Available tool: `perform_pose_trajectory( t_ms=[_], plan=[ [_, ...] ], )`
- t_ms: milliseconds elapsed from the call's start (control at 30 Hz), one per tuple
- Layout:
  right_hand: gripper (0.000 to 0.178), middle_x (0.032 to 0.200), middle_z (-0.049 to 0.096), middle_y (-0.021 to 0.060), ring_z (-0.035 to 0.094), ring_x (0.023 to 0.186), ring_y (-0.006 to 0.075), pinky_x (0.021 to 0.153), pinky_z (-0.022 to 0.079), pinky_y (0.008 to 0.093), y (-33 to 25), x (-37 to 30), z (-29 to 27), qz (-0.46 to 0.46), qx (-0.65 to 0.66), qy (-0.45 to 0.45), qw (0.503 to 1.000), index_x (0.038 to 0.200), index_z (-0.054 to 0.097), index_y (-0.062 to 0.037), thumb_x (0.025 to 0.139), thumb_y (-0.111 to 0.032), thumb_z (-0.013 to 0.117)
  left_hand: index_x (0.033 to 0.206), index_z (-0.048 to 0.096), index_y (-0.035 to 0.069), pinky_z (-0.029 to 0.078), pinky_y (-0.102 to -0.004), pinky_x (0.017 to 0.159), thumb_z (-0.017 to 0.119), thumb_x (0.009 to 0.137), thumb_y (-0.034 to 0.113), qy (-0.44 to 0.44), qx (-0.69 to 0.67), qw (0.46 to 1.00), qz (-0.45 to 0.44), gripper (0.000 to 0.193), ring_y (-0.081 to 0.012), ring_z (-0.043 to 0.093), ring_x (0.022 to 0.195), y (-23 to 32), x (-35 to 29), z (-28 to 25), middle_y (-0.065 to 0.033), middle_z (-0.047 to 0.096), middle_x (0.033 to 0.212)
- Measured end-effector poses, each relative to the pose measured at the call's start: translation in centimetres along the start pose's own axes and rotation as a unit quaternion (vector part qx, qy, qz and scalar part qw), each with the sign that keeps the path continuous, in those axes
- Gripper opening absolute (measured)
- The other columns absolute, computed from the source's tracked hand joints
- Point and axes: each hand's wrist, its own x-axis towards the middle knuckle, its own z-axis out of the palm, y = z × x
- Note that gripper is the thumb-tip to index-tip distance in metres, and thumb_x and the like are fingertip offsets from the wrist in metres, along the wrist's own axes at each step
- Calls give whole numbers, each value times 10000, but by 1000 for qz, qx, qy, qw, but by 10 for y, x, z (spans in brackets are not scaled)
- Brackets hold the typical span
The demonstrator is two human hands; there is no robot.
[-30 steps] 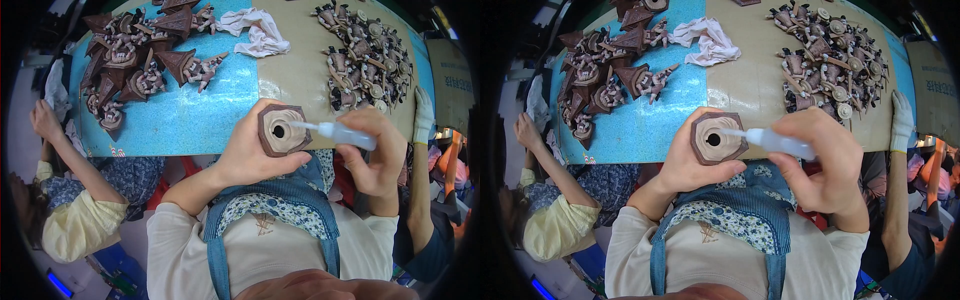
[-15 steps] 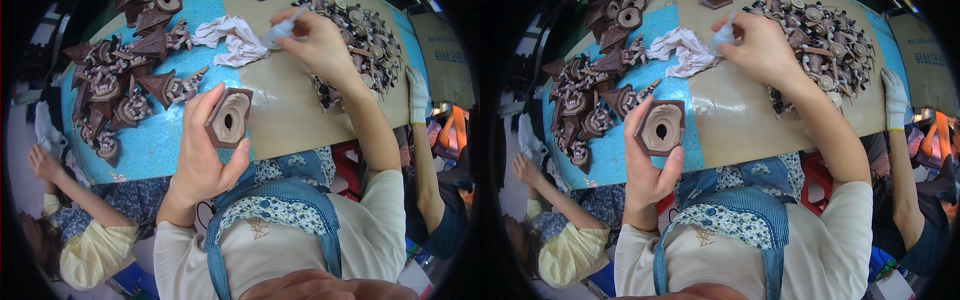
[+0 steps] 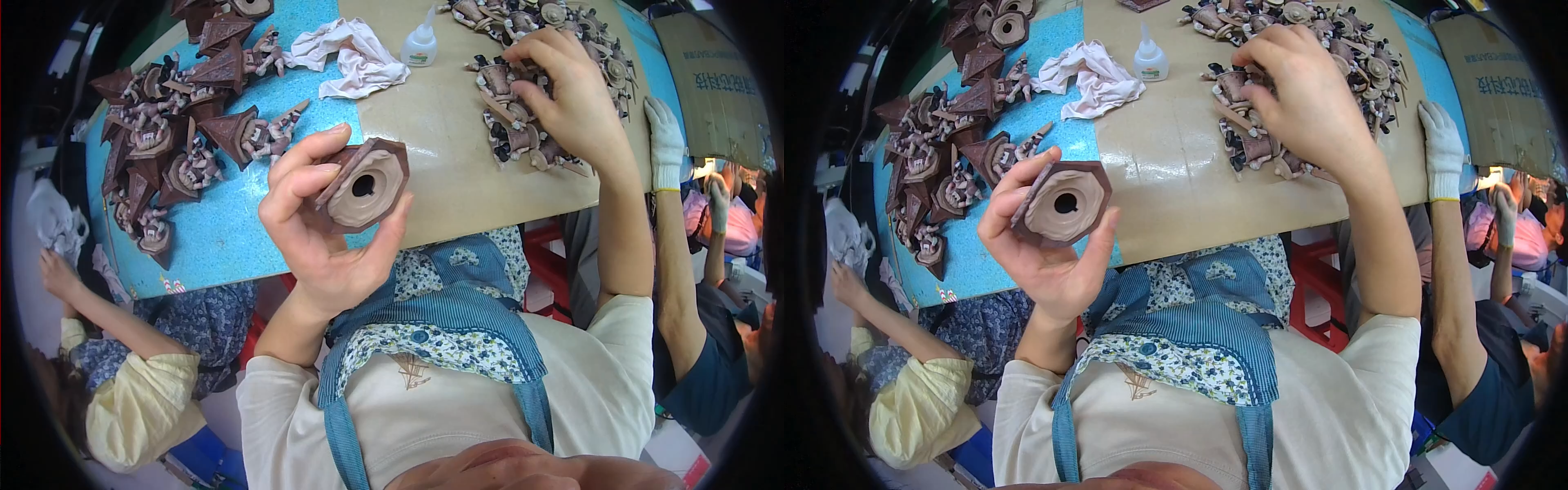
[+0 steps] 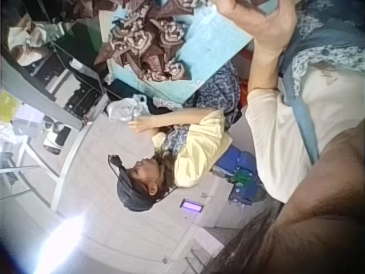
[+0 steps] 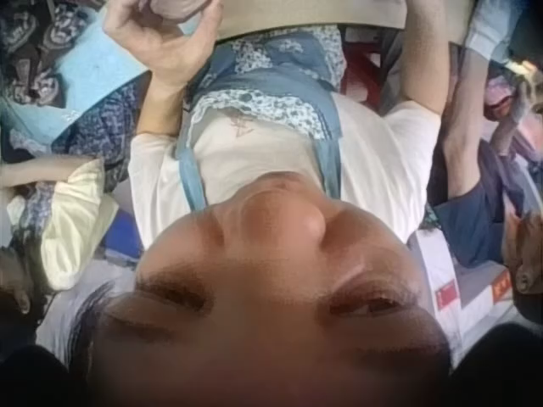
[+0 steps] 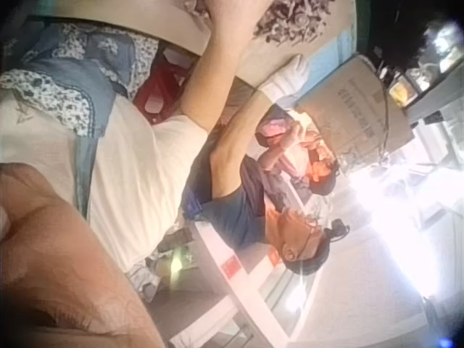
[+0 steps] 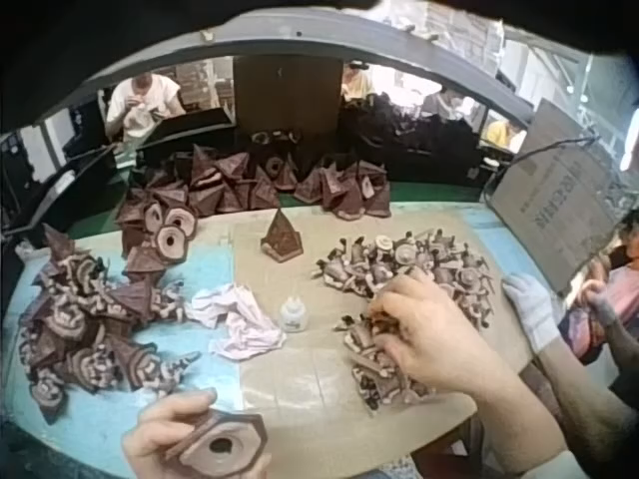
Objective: The person assembles figurines by applying glue into hollow bases from a bottle, inserting small figure pieces into the bases by hand, and pressing them together. The person then handles and points at different base pieces on the work table.
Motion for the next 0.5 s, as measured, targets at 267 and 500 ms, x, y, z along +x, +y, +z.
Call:
perform_pose_trajectory(
  t_ms=[267, 500],
  plan=[
    [379, 1234, 591, 96, 471, 1234, 305, 1009, 322, 602, -7, 8, 14, -119, -194, -45, 973, 1142, 610, -13, 795, -148, 683, 1217, 269, 108, 464, -404, 996, 819, 678, -39, 49, -54, 997, -4, 784, -297, 516, 1196, 0, -1, 26, -218, 434, 1276],
    [509, 1013, 613, 89, 529, 1123, 292, 1061, 270, 658, -7, 22, 1, -82, -145, -203, 965, 1155, 618, -56, 657, 28, 672, 1203, 256, 115, 475, -405, 990, 831, 664, -47, 68, -160, 985, -16, 804, -287, 532, 1196, -4, -1, 33, -200, 437, 1278]
  ],
)
